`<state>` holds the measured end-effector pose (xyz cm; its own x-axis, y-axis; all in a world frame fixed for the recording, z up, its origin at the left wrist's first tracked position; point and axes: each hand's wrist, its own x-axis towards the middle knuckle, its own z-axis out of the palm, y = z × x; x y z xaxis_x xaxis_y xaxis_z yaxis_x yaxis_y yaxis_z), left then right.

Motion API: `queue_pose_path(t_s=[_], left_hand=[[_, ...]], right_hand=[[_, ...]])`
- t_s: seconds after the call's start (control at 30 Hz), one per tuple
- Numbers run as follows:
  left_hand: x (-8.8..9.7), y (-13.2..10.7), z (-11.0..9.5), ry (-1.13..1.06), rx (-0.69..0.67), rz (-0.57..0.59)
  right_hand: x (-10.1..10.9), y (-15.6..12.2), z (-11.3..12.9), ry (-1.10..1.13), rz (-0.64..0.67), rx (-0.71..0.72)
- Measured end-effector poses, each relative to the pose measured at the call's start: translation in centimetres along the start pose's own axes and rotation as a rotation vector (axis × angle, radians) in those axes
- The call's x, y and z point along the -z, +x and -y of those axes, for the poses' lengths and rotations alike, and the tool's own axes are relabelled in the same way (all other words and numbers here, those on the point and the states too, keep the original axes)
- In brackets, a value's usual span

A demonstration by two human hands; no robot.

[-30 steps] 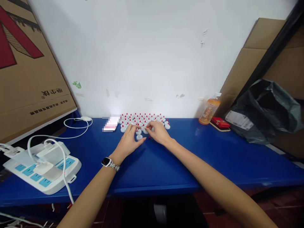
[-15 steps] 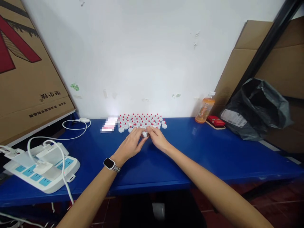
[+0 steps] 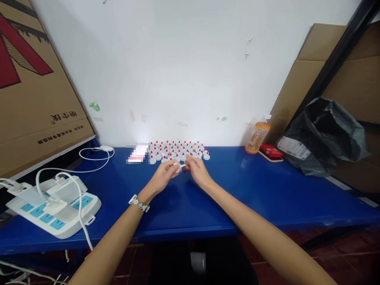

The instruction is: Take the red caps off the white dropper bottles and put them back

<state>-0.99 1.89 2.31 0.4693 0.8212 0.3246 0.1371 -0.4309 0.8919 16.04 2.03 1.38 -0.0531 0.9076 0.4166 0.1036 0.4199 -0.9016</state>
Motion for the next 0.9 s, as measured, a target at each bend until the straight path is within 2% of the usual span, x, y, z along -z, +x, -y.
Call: queue_pose_path(t_s=[0.1,0.23,0.33,0.43,0.57,0.67,0.9], left_hand=[[0.6,-0.2,0.0,0.038,0.014,-0.011],[0.9,-0.9,0.0,0.418,-0.096,0.053],[1.0,-1.3,0.2,0.583,-0.123,0.079],[1.2,-1.3,0.6,0.630,-0.102,0.109],[1.4,-1.3,0.9,0.675,-0.141,0.137],[1.6,-1.4,1.1,0.712,-0.107,0.137],[1.8,-1.4,1.0,0.688,-0.102,0.059]], right_hand=[[1.0,0.3,-0.3,-0.054,-0.058,0.029],[1.2,0.0,-0.8,-0.370,0.056,0.060],[1.2,-0.3,-1.1,-0.539,0.117,0.058],[1.6,-0.2,-1.5,-0.582,0.162,0.036],[2.2,0.1,-2.0,-0.600,0.180,0.024],[2.3,0.1,-2.1,-0.628,0.197,0.024],[2.2,-0.1,-1.7,-0.608,0.213,-0.002]])
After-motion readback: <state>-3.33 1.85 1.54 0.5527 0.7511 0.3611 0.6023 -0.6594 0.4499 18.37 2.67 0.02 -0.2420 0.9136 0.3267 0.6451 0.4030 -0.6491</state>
